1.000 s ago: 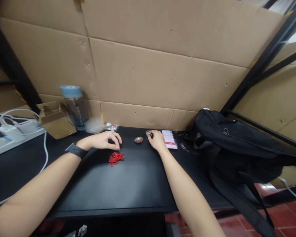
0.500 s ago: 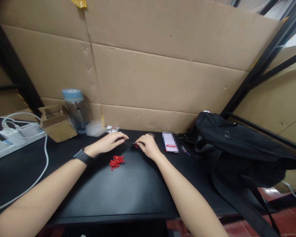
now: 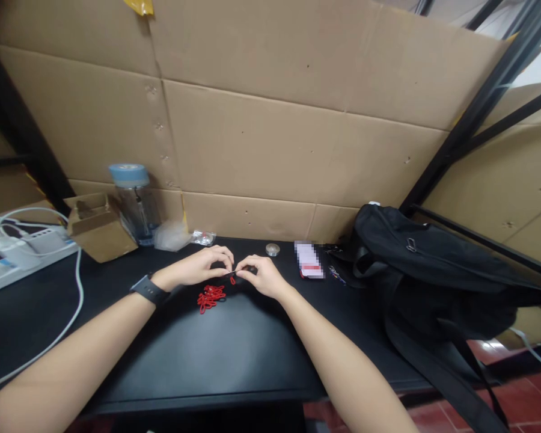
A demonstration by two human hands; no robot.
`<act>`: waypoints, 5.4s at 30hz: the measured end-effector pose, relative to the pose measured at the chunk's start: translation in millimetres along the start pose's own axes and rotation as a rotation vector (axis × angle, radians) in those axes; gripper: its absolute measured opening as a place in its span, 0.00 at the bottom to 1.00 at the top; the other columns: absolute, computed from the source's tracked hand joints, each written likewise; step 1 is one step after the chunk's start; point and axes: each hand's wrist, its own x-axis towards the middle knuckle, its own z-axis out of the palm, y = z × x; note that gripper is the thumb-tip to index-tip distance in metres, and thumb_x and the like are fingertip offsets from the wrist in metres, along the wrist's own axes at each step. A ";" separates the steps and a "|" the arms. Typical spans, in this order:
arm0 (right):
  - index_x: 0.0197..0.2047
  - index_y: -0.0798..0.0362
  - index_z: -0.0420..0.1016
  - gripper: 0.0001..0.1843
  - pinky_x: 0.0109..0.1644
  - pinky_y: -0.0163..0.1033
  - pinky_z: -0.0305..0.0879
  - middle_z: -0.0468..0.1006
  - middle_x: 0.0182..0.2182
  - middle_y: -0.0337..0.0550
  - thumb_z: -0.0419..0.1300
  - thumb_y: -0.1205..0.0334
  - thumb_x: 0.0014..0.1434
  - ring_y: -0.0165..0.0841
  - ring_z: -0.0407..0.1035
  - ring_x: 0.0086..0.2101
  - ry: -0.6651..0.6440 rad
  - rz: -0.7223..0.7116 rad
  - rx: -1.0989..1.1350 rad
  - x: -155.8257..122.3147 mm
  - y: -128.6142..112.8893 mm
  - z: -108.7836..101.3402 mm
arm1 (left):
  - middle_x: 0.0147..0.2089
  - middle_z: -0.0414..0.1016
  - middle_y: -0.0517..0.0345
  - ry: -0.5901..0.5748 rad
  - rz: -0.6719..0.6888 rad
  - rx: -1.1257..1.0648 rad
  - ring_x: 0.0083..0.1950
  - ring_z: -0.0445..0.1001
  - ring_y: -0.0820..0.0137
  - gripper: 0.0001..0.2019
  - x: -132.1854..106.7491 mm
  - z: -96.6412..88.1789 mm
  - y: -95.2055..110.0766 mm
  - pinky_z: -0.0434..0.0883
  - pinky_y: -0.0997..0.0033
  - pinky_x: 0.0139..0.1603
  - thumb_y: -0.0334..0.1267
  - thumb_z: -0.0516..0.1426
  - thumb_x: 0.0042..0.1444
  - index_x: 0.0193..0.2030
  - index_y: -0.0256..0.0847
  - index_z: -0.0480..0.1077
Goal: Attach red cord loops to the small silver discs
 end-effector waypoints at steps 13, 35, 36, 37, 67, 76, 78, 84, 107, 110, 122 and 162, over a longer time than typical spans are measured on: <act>0.41 0.55 0.79 0.15 0.39 0.38 0.70 0.82 0.33 0.46 0.65 0.53 0.57 0.35 0.75 0.32 0.481 0.244 0.078 1.0 45.5 -26.5 | 0.47 0.76 0.55 -0.174 -0.013 -0.019 0.47 0.75 0.67 0.09 -10.1 -38.5 9.4 0.68 0.68 0.53 0.48 0.65 0.56 0.35 0.47 0.83; 0.37 0.54 0.82 0.10 0.42 0.39 0.67 0.79 0.27 0.42 0.60 0.63 0.56 0.35 0.72 0.30 0.456 0.481 -0.428 8.8 106.1 -50.6 | 0.48 0.76 0.61 -0.146 -0.137 0.145 0.55 0.70 0.63 0.04 -36.4 -20.0 18.4 0.59 0.63 0.60 0.43 0.71 0.49 0.33 0.55 0.83; 0.37 0.54 0.82 0.09 0.44 0.40 0.67 0.78 0.28 0.43 0.60 0.63 0.56 0.35 0.71 0.31 0.449 0.473 -0.457 7.8 104.3 -49.8 | 0.48 0.77 0.61 -0.141 -0.128 0.130 0.55 0.70 0.63 0.04 -36.8 -20.6 16.4 0.59 0.63 0.60 0.43 0.71 0.49 0.33 0.54 0.83; 0.37 0.54 0.82 0.09 0.46 0.41 0.66 0.77 0.30 0.44 0.60 0.63 0.56 0.36 0.71 0.34 0.446 0.462 -0.479 6.8 101.9 -48.7 | 0.48 0.77 0.61 -0.134 -0.114 0.104 0.55 0.71 0.64 0.04 -37.5 -21.5 13.4 0.60 0.64 0.60 0.44 0.70 0.50 0.34 0.54 0.83; 0.55 0.49 0.73 0.16 0.58 0.46 0.66 0.74 0.50 0.48 0.58 0.66 0.64 0.39 0.69 0.50 0.027 -0.128 -0.401 0.5 27.3 -2.6 | 0.45 0.84 0.54 0.079 -0.384 0.352 0.49 0.77 0.57 0.14 2.8 0.9 -28.2 0.58 0.60 0.51 0.54 0.58 0.60 0.45 0.52 0.79; 0.50 0.49 0.80 0.14 0.58 0.46 0.66 0.80 0.48 0.46 0.57 0.69 0.64 0.38 0.72 0.49 -0.054 -0.171 -0.396 0.5 32.4 -1.6 | 0.43 0.83 0.50 0.099 -0.311 0.385 0.48 0.76 0.58 0.16 3.4 10.9 -23.3 0.55 0.57 0.49 0.52 0.54 0.65 0.46 0.48 0.79; 0.50 0.49 0.80 0.15 0.58 0.46 0.66 0.80 0.49 0.46 0.57 0.69 0.64 0.38 0.72 0.49 -0.059 -0.161 -0.408 0.4 32.9 -1.4 | 0.42 0.83 0.50 0.134 -0.307 0.411 0.47 0.76 0.59 0.16 4.0 10.8 -21.9 0.54 0.57 0.49 0.51 0.52 0.67 0.45 0.47 0.78; 0.47 0.49 0.80 0.12 0.57 0.46 0.67 0.80 0.45 0.47 0.58 0.66 0.64 0.38 0.72 0.47 0.004 -0.125 -0.418 0.3 31.3 -3.2 | 0.41 0.83 0.51 0.287 -0.320 0.435 0.47 0.74 0.61 0.18 7.4 7.9 -12.2 0.53 0.56 0.51 0.47 0.48 0.69 0.41 0.45 0.78; 0.37 0.54 0.78 0.15 0.39 0.39 0.73 0.82 0.32 0.46 0.65 0.49 0.59 0.36 0.76 0.32 0.433 0.203 0.241 8.1 24.9 -9.6 | 0.45 0.83 0.59 0.301 -0.352 0.013 0.44 0.79 0.65 0.14 14.0 16.1 -7.3 0.68 0.64 0.51 0.50 0.57 0.63 0.51 0.47 0.75; 0.38 0.53 0.76 0.16 0.40 0.39 0.73 0.82 0.32 0.46 0.64 0.48 0.60 0.35 0.76 0.32 0.492 0.177 0.266 8.9 23.7 -13.7 | 0.47 0.83 0.57 0.308 -0.339 -0.097 0.47 0.79 0.64 0.14 14.6 19.8 -13.4 0.70 0.65 0.52 0.50 0.56 0.64 0.48 0.46 0.76; 0.42 0.50 0.69 0.14 0.34 0.36 0.67 0.81 0.34 0.43 0.60 0.47 0.64 0.32 0.73 0.30 0.476 0.120 0.406 8.1 9.5 -14.2 | 0.56 0.76 0.49 0.647 -0.238 -0.355 0.57 0.76 0.62 0.14 26.0 26.1 10.6 0.70 0.58 0.60 0.44 0.63 0.58 0.45 0.43 0.63; 0.38 0.51 0.80 0.10 0.44 0.42 0.70 0.81 0.37 0.45 0.63 0.54 0.61 0.38 0.75 0.38 0.360 0.149 0.210 3.6 11.4 -20.2 | 0.57 0.75 0.48 0.604 -0.192 -0.153 0.55 0.77 0.62 0.20 18.1 5.2 20.8 0.72 0.59 0.57 0.38 0.60 0.59 0.57 0.44 0.64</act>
